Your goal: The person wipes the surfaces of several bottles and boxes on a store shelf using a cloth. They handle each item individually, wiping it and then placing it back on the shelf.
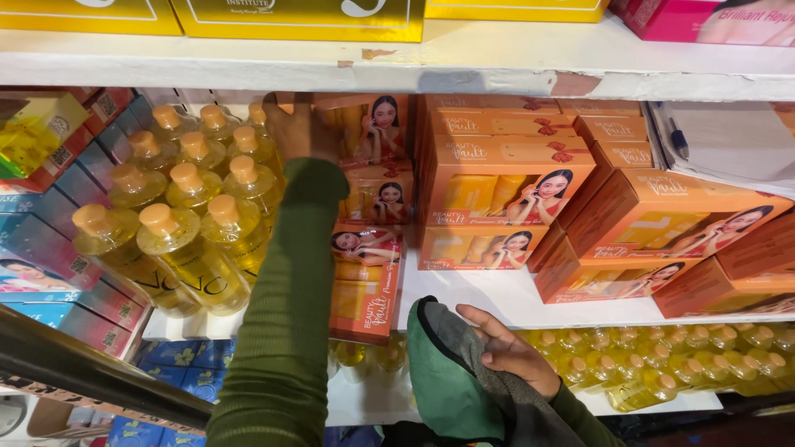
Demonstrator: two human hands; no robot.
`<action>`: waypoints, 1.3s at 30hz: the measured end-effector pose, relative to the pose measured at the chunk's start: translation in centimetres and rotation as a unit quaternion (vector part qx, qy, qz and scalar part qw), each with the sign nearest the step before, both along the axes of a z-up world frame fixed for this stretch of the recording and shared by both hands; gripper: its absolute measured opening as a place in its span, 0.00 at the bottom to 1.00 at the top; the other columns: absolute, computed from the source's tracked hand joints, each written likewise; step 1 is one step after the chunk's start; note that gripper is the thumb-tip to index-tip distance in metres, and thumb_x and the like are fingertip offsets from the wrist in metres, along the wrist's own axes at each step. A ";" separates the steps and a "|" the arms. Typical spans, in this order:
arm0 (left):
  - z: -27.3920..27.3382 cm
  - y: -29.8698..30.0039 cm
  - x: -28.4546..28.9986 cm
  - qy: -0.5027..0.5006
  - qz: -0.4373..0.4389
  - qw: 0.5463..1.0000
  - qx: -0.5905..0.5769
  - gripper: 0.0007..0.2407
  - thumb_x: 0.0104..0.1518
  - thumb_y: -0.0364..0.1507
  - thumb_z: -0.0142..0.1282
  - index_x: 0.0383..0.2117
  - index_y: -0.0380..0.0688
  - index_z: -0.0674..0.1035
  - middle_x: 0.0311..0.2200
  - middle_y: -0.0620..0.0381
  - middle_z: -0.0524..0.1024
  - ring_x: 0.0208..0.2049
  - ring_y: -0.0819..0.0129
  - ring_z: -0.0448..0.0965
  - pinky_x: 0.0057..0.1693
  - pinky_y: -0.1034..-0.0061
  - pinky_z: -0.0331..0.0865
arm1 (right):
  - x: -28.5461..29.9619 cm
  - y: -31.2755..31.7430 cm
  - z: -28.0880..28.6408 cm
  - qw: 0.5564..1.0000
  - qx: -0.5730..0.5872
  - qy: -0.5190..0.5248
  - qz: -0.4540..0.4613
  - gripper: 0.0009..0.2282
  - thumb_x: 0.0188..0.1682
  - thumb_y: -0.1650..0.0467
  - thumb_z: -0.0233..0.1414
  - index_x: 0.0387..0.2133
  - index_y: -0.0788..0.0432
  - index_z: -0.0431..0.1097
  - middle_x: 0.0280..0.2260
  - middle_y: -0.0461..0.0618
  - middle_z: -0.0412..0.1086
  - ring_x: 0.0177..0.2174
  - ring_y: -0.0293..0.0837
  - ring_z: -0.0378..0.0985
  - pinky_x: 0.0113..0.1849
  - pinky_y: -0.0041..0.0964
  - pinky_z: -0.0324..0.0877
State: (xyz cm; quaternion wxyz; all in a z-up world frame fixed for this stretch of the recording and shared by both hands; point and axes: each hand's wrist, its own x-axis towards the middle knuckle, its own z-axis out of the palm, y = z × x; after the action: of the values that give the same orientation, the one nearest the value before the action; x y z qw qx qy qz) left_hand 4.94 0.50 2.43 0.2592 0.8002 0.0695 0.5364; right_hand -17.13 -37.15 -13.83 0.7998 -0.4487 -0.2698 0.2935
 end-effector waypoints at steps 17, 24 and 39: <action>-0.2 0.7 3.1 0.032 -0.248 0.947 -0.201 0.25 0.38 0.22 0.65 0.49 0.43 0.79 0.58 0.46 0.65 0.52 0.51 0.75 0.51 0.67 0.77 | -1.4 0.0 1.3 0.995 0.066 0.080 -0.003 0.35 0.47 0.80 0.48 0.70 0.68 0.40 0.67 0.63 0.54 0.64 0.53 0.59 0.62 0.46 0.51; -1.4 1.6 4.4 -0.044 -0.163 0.986 -0.010 0.26 0.36 0.22 0.76 0.48 0.39 0.81 0.52 0.46 0.69 0.52 0.49 0.71 0.53 0.61 0.75 | -1.1 -0.2 1.4 0.995 0.046 0.090 0.008 0.35 0.46 0.81 0.47 0.70 0.66 0.41 0.66 0.63 0.55 0.64 0.53 0.59 0.62 0.46 0.51; -3.7 -3.3 -14.7 0.123 -0.190 0.972 0.058 0.38 0.46 0.32 0.69 0.66 0.37 0.62 0.61 0.27 0.60 0.61 0.32 0.65 0.64 0.56 0.64 | -0.1 -1.4 2.5 0.995 0.051 0.037 -0.079 0.36 0.43 0.80 0.46 0.69 0.70 0.43 0.69 0.62 0.50 0.66 0.54 0.54 0.64 0.45 0.46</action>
State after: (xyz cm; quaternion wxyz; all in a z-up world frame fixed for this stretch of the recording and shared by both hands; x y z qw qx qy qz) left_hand -9.78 -2.80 -1.32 0.2991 0.8723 -0.0833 0.3778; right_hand -17.26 -38.59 -11.31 0.8519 -0.4157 -0.2182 0.2321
